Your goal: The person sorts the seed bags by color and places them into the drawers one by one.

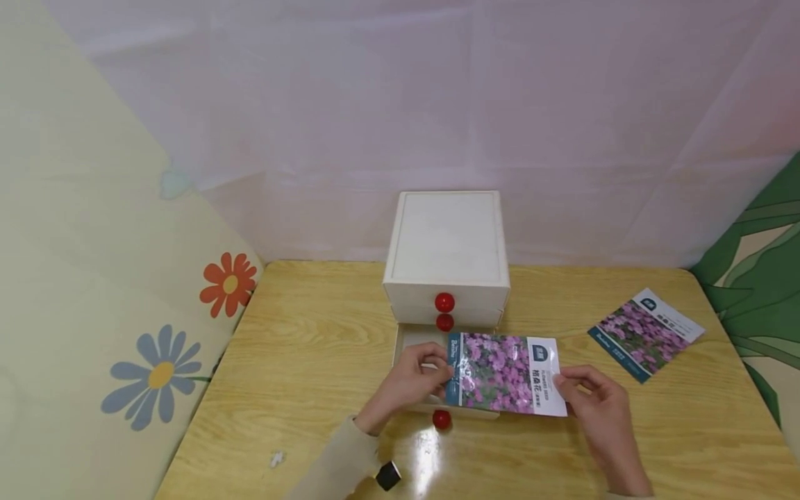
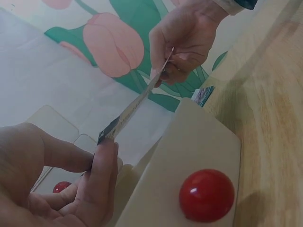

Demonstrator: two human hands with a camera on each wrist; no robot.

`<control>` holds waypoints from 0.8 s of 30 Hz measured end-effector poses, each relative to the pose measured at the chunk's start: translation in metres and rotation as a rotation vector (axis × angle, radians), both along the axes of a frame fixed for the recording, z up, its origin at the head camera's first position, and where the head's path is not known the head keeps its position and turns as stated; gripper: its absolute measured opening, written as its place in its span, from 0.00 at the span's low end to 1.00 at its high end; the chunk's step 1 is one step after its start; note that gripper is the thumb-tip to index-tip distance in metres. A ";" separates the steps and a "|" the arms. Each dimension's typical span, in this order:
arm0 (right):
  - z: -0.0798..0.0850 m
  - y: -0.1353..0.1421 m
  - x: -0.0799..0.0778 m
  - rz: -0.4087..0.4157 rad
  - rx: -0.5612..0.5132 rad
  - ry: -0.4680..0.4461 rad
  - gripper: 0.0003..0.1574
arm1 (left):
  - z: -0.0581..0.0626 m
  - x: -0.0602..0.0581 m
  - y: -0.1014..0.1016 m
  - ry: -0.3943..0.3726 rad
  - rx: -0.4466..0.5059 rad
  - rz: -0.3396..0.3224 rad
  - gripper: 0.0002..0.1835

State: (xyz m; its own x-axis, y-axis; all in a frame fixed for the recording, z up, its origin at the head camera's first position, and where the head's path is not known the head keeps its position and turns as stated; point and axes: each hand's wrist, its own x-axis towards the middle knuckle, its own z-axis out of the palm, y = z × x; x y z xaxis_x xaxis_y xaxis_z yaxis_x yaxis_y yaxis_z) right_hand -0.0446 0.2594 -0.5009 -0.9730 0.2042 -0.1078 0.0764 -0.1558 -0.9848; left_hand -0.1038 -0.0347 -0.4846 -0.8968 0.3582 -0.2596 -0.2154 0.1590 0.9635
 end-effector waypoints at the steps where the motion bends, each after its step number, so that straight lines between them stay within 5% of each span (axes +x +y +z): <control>1: 0.000 -0.002 0.000 -0.005 0.000 -0.008 0.07 | 0.000 0.000 -0.001 0.004 -0.003 -0.002 0.07; 24: 0.001 -0.026 -0.003 0.003 0.052 -0.104 0.04 | 0.003 0.002 -0.019 0.001 -0.050 0.015 0.07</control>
State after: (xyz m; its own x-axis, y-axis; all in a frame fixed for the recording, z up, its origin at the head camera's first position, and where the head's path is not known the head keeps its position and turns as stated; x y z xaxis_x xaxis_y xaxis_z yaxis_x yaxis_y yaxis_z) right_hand -0.0478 0.2333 -0.5003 -0.9577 0.2090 -0.1977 0.1793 -0.1041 -0.9783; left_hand -0.1015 -0.0541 -0.4817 -0.9022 0.3316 -0.2758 -0.2172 0.2033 0.9547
